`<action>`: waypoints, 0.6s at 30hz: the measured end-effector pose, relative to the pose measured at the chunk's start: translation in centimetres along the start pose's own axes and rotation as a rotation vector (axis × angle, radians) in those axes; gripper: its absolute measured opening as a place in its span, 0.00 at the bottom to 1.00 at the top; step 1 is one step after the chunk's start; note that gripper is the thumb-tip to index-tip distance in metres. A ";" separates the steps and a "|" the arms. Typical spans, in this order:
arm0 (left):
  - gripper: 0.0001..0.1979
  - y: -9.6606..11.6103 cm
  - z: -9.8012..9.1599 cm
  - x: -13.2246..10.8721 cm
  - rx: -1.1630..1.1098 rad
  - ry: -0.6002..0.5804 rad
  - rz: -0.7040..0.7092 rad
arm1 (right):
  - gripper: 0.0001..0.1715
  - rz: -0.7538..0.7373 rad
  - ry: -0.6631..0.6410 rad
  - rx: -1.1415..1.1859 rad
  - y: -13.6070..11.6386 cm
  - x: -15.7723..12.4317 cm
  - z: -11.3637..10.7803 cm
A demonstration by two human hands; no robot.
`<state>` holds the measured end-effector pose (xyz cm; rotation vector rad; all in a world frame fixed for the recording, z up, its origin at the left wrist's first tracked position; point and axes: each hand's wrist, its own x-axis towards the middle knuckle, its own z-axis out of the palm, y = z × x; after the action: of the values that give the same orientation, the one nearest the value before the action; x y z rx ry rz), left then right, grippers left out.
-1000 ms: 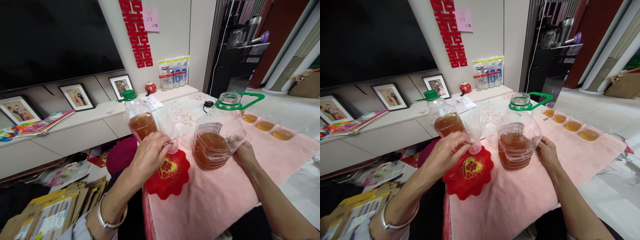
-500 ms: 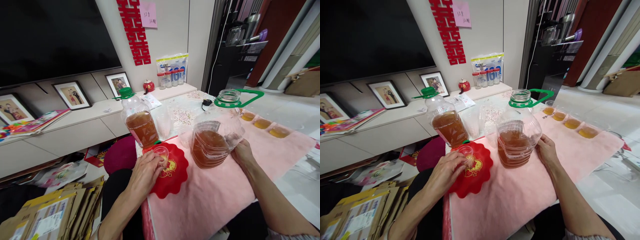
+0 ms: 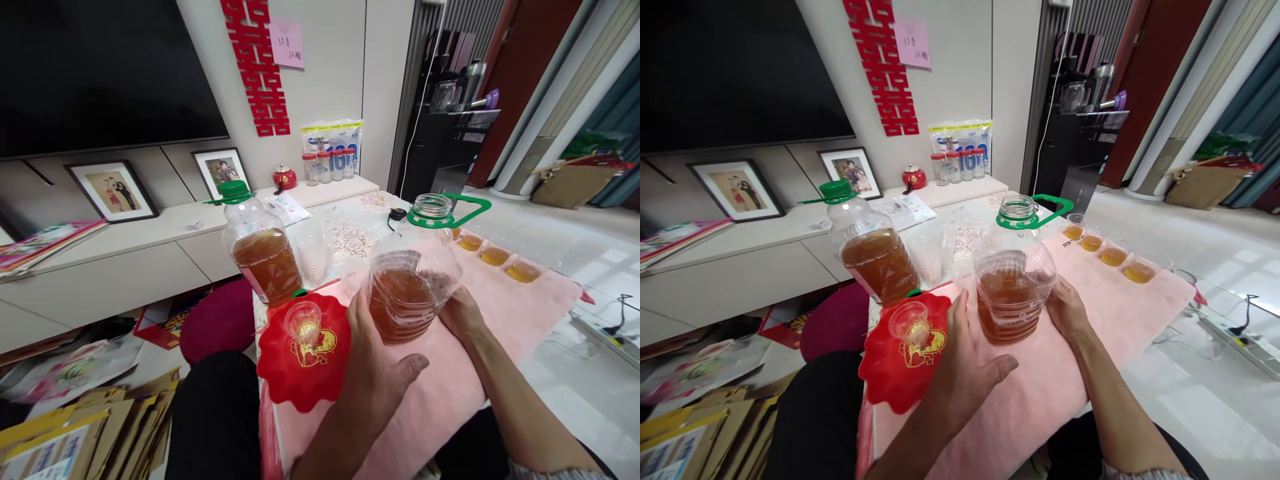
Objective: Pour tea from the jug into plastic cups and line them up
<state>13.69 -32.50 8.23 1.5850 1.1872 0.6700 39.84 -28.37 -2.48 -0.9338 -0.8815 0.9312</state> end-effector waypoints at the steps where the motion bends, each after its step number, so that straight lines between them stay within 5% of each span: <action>1: 0.66 -0.1 1.1 0.7 -0.002 0.022 -0.011 | 0.25 0.002 -0.034 0.014 -0.3 -0.2 0.4; 6: 0.68 -1.5 4.1 3.5 -0.008 0.182 0.044 | 0.38 0.047 -0.189 0.032 -1.6 -1.2 2.2; 10: 0.64 -2.0 4.8 3.6 0.018 0.191 0.045 | 0.54 0.106 -0.274 -0.015 -2.3 -2.2 2.3; 18: 0.54 -3.4 5.7 3.3 0.070 0.253 0.156 | 0.59 0.137 -0.244 -0.148 -2.8 -2.7 1.5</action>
<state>18.51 -31.64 2.64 1.6998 1.2905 0.9626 38.32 -31.25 0.00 -1.0313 -1.1154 1.1258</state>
